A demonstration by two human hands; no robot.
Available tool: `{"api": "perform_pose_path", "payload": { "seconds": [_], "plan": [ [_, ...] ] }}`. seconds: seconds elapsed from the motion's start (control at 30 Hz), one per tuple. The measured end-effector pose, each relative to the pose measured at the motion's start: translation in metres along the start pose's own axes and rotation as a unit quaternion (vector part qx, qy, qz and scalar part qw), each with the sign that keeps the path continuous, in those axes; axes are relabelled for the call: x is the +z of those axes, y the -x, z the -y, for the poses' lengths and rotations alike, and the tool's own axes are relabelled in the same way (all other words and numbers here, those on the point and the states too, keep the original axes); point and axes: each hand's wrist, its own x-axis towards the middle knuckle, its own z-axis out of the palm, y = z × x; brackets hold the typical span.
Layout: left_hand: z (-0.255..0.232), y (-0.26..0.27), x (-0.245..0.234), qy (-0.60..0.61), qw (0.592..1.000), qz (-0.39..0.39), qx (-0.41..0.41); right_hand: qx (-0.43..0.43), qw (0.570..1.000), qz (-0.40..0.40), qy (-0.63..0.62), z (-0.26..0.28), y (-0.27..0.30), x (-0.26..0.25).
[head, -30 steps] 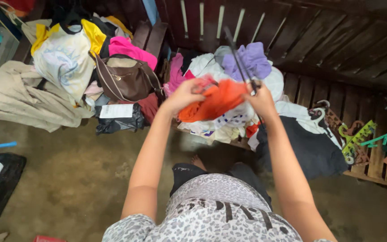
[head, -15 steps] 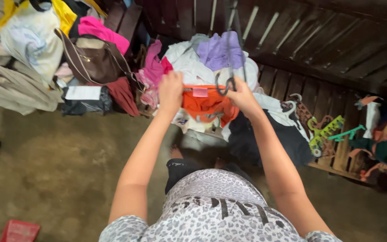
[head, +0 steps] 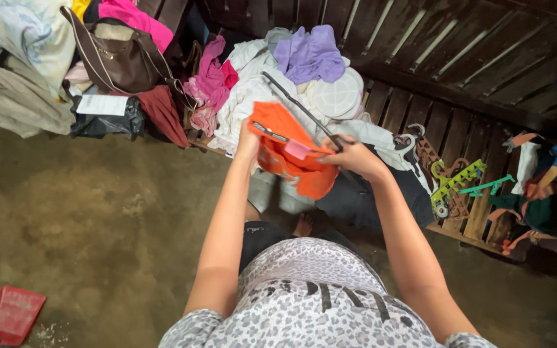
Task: The person sorts through a pile of clothes on a wooden bench, picking up various garments and placing them onto hangers. They handle items such as a white shirt, an orange shirt, and a black garment, using different colored hangers to hang them.
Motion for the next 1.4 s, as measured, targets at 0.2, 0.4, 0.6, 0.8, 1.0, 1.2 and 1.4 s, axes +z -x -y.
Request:
{"api": "perform_pose_path", "payload": {
  "seconds": [0.2, 0.4, 0.6, 0.8, 1.0, 1.2, 1.4],
  "plan": [
    [-0.086, 0.046, 0.044, -0.634, 0.687, -0.056, 0.351, -0.002, 0.974, -0.161, -0.157, -0.023, 0.014, -0.005],
    [-0.113, 0.051, 0.045, -0.796, 0.542, -0.217, 0.159, -0.161, 0.965, -0.207, 0.015, -0.039, -0.004, -0.007],
    [-0.114, 0.059, 0.055, -0.599, 0.785, 0.145, -0.057, -0.186, 0.958, -0.21, 0.061, -0.022, -0.009, -0.024],
    [-0.135, 0.076, 0.116, -0.084, 0.988, 0.128, -0.009, -0.282, 0.907, -0.297, 0.103, -0.026, 0.004, -0.03],
    [-0.169, 0.089, 0.159, -0.389, 0.906, 0.109, 0.128, -0.296, 0.84, -0.349, -0.291, -0.034, 0.014, -0.025],
    [-0.176, 0.099, 0.174, -0.399, 0.901, 0.134, 0.107, -0.402, 0.722, -0.228, -0.515, 0.006, 0.0, 0.006],
    [-0.204, 0.111, 0.165, -0.097, 0.973, 0.207, 0.02, -0.395, 0.738, -0.158, -0.524, 0.022, -0.033, 0.033]
  ]
}}
